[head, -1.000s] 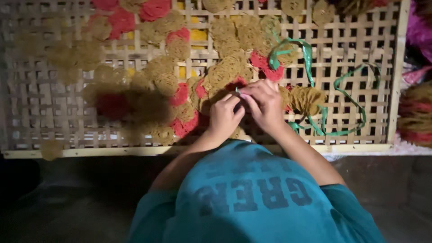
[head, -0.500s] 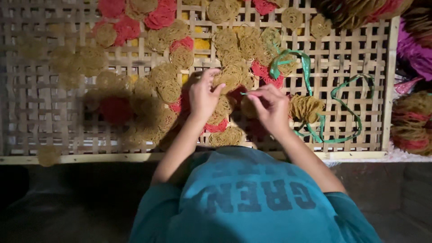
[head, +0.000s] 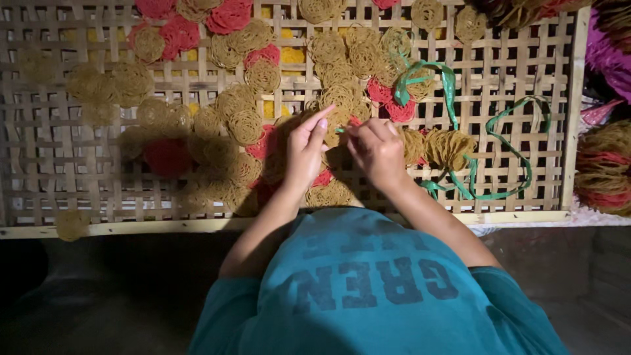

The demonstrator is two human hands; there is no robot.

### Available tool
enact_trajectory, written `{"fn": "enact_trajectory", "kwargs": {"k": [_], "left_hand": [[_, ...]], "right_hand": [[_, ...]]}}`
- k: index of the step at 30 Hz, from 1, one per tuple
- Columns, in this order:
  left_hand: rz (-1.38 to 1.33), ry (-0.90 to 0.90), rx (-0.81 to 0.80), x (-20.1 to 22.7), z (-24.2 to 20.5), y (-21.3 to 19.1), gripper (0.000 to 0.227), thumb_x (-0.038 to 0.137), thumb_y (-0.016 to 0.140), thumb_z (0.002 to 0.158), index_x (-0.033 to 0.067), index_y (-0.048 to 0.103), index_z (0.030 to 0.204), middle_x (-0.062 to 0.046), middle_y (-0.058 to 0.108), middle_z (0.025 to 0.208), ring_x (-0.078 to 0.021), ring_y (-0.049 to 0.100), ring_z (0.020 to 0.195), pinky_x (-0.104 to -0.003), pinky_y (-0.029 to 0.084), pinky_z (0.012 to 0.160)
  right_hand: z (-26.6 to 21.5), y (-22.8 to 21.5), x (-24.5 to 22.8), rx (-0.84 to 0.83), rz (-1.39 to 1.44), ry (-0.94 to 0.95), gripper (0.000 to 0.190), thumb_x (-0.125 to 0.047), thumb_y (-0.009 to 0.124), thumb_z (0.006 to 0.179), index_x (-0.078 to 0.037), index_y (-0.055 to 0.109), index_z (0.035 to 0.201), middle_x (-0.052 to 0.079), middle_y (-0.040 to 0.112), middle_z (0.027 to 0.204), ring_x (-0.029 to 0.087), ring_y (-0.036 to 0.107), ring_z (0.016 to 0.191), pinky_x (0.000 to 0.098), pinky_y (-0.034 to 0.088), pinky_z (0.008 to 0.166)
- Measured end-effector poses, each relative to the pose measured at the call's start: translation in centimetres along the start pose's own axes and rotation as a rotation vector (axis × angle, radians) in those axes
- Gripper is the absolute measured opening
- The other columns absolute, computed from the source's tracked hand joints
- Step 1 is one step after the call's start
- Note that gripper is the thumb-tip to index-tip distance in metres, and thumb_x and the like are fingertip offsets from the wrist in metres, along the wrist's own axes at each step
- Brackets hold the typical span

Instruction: The person ties bundles of dried noodles with green plastic ties. They pick up noodle bundles from a wooden lattice tray, wrap a tie around each bundle, and place the tied bundles on the tray. The process is repeated continuously throughout the clip.

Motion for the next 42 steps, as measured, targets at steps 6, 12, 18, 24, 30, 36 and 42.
{"fn": "enact_trajectory", "kwargs": {"k": [6, 12, 18, 24, 30, 36, 42], "left_hand": [[0.075, 0.003, -0.014, 0.9, -0.6, 1.1, 0.037, 0.024, 0.053, 0.109, 0.0085, 0.065, 0.14, 0.013, 0.059, 0.081, 0.0003, 0.041, 0.06, -0.019, 0.038, 0.054], [0.011, 0.074, -0.159, 1.9, -1.5, 1.0, 0.049, 0.006, 0.051, 0.103, 0.0081, 0.057, 0.151, 0.011, 0.046, 0.076, 0.0002, 0.035, 0.064, -0.02, 0.03, 0.056], [-0.059, 0.192, -0.048, 1.0, -1.3, 1.7, 0.045, -0.012, 0.058, 0.098, -0.0033, 0.054, 0.142, -0.008, 0.068, 0.127, -0.0101, 0.066, 0.117, -0.025, 0.053, 0.104], [-0.096, 0.13, -0.088, 0.4, -1.4, 1.9, 0.044, -0.009, 0.059, 0.099, -0.0046, 0.056, 0.143, -0.011, 0.068, 0.13, -0.0124, 0.064, 0.119, -0.028, 0.052, 0.105], [0.04, 0.05, -0.024, 1.2, -1.6, 2.0, 0.044, -0.007, 0.063, 0.099, 0.0009, 0.06, 0.142, -0.006, 0.071, 0.109, -0.0044, 0.06, 0.085, -0.021, 0.052, 0.072], [0.198, 0.115, 0.019, 1.9, -1.6, 2.0, 0.045, -0.004, 0.065, 0.098, 0.0047, 0.063, 0.142, 0.002, 0.065, 0.085, 0.0009, 0.041, 0.063, -0.019, 0.037, 0.054], [0.124, 0.145, -0.011, 1.9, -1.6, 2.1, 0.044, -0.003, 0.064, 0.099, 0.0067, 0.062, 0.142, 0.005, 0.065, 0.086, 0.0013, 0.046, 0.066, -0.021, 0.038, 0.055]], "right_hand": [[-0.1, -0.2, 0.0, 0.011, 0.002, -0.053, 0.021, -0.003, 0.082, 0.083, -0.005, 0.072, 0.101, 0.009, 0.066, 0.092, 0.03, 0.064, 0.082, 0.0417, 0.051, 0.073], [-0.1, -0.1, 0.2, 0.048, 0.11, 0.078, 0.016, -0.006, 0.083, 0.085, -0.004, 0.074, 0.098, 0.011, 0.068, 0.091, 0.03, 0.067, 0.081, 0.0401, 0.053, 0.072], [-0.4, -0.1, 0.5, 0.044, 0.138, 0.136, 0.017, -0.008, 0.086, 0.085, -0.003, 0.071, 0.091, 0.011, 0.065, 0.087, 0.03, 0.064, 0.078, 0.0399, 0.051, 0.07], [-0.8, -0.2, 0.3, 0.053, 0.126, 0.073, 0.014, -0.005, 0.084, 0.086, -0.004, 0.073, 0.095, 0.009, 0.067, 0.089, 0.028, 0.063, 0.08, 0.0393, 0.05, 0.073], [-0.8, -0.5, 0.3, 0.041, 0.106, 0.084, 0.015, -0.004, 0.083, 0.087, -0.006, 0.075, 0.099, 0.008, 0.068, 0.091, 0.026, 0.063, 0.079, 0.0387, 0.049, 0.073], [-0.7, -0.7, 0.2, -0.029, 0.045, 0.023, 0.018, -0.006, 0.082, 0.085, -0.007, 0.075, 0.101, 0.009, 0.066, 0.091, 0.029, 0.063, 0.081, 0.04, 0.048, 0.075], [-0.7, -0.6, 0.2, -0.034, 0.025, 0.013, 0.021, -0.006, 0.081, 0.085, -0.007, 0.075, 0.106, 0.008, 0.065, 0.091, 0.028, 0.063, 0.081, 0.0407, 0.048, 0.076]]}}
Point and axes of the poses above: each hand's wrist, its own z-axis towards the middle knuckle, its own y-axis out of the palm, x = y × z, the point moved 1 cm from there along z, towards the middle knuckle
